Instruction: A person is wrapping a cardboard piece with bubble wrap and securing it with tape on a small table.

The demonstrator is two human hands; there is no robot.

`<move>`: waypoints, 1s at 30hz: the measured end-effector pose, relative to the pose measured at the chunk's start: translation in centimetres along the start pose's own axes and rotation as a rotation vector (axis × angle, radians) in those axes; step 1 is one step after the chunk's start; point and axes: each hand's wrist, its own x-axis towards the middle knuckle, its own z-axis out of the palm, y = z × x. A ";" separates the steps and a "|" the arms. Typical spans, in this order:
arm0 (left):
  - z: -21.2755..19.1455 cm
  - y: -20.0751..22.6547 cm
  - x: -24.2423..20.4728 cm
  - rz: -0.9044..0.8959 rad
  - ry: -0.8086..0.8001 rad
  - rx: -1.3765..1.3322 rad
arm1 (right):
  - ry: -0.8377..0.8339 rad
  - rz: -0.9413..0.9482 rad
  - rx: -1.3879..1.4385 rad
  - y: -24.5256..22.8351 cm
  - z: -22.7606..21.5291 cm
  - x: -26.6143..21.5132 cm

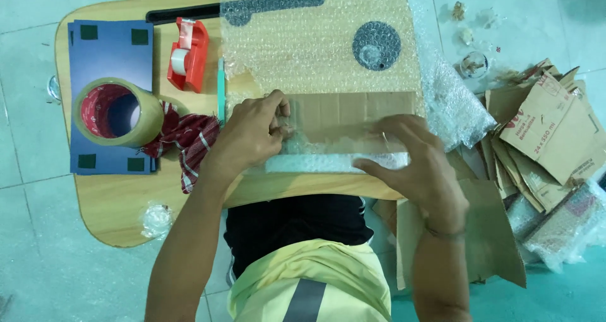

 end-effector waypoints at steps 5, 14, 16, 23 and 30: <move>-0.4 1.2 -0.2 -0.026 -0.030 0.025 | 0.103 -0.145 -0.266 1.6 -1.3 -2.8; -0.1 3.7 -1.3 -0.020 0.079 0.451 | 0.032 -0.095 -0.397 1.0 -1.2 -2.1; 0.2 4.6 -1.9 0.025 0.210 0.666 | 0.029 -0.088 -0.396 0.9 -1.3 -1.6; 4.2 2.3 -0.6 0.423 0.224 0.441 | 0.015 -0.112 -0.296 2.4 -0.8 -1.0; 4.5 2.5 -0.7 0.282 0.066 0.433 | 0.031 -0.081 -0.323 3.2 -0.3 -1.1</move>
